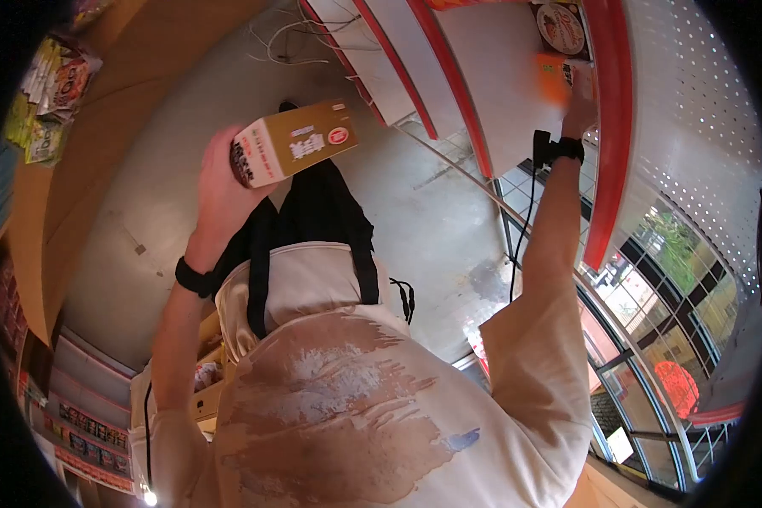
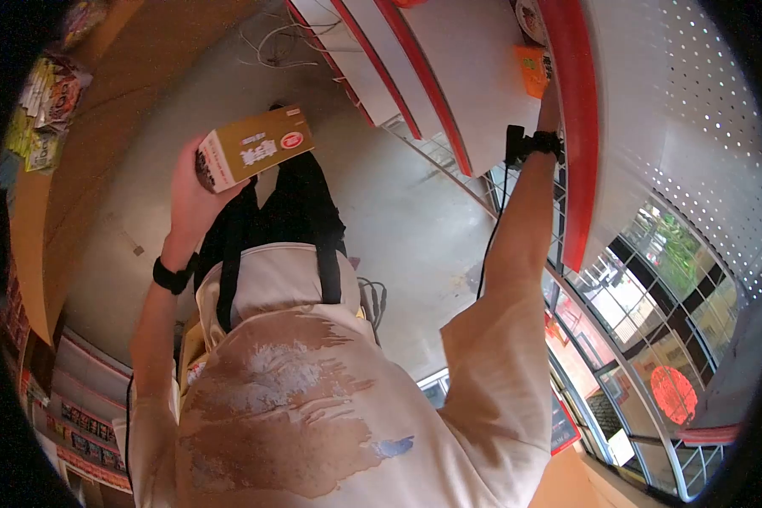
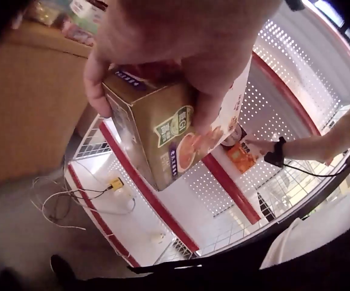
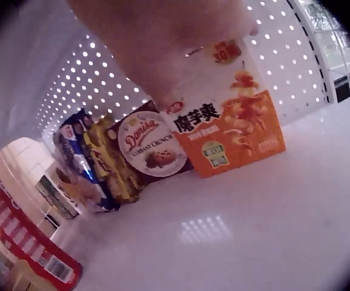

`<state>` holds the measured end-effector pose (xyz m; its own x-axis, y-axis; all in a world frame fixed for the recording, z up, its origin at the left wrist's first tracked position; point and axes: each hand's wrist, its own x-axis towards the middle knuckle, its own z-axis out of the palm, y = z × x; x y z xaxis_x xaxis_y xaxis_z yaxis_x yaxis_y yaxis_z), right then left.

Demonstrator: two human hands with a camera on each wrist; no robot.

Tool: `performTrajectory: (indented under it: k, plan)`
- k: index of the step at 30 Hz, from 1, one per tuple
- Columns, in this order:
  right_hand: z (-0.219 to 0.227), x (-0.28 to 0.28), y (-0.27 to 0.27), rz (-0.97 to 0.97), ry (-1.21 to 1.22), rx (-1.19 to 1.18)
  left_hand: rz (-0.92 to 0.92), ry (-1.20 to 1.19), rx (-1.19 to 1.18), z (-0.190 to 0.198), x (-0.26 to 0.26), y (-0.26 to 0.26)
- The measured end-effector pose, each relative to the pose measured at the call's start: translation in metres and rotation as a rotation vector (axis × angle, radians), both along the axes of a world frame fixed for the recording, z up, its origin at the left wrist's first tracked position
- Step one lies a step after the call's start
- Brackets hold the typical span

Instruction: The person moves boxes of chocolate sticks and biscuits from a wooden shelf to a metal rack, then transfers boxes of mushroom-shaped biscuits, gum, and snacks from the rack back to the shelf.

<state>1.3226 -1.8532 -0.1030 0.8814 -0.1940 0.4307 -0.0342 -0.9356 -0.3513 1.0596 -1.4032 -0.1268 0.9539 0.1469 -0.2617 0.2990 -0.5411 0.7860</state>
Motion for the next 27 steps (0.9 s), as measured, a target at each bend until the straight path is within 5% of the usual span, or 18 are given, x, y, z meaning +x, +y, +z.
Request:
performTrajectory:
  k: [2, 11, 20, 27]
  plan:
    - [0.006, -0.006, 0.010, -0.042, 0.201, -0.156, 0.013, 0.005, 0.064, 0.005, -0.012, 0.009]
    - [0.014, -0.024, 0.012, -0.167, 0.296, -0.014, 0.359, 0.063, -0.014, 0.031, -0.053, 0.035]
    - [0.010, -0.046, 0.010, -0.193, 0.429, -0.070, 0.477, -0.010, 0.056, 0.034, -0.078, 0.055]
    - [0.037, -0.083, 0.065, 0.144, 0.110, -0.074, 0.584, -0.121, -0.224, 0.036, -0.116, 0.087]
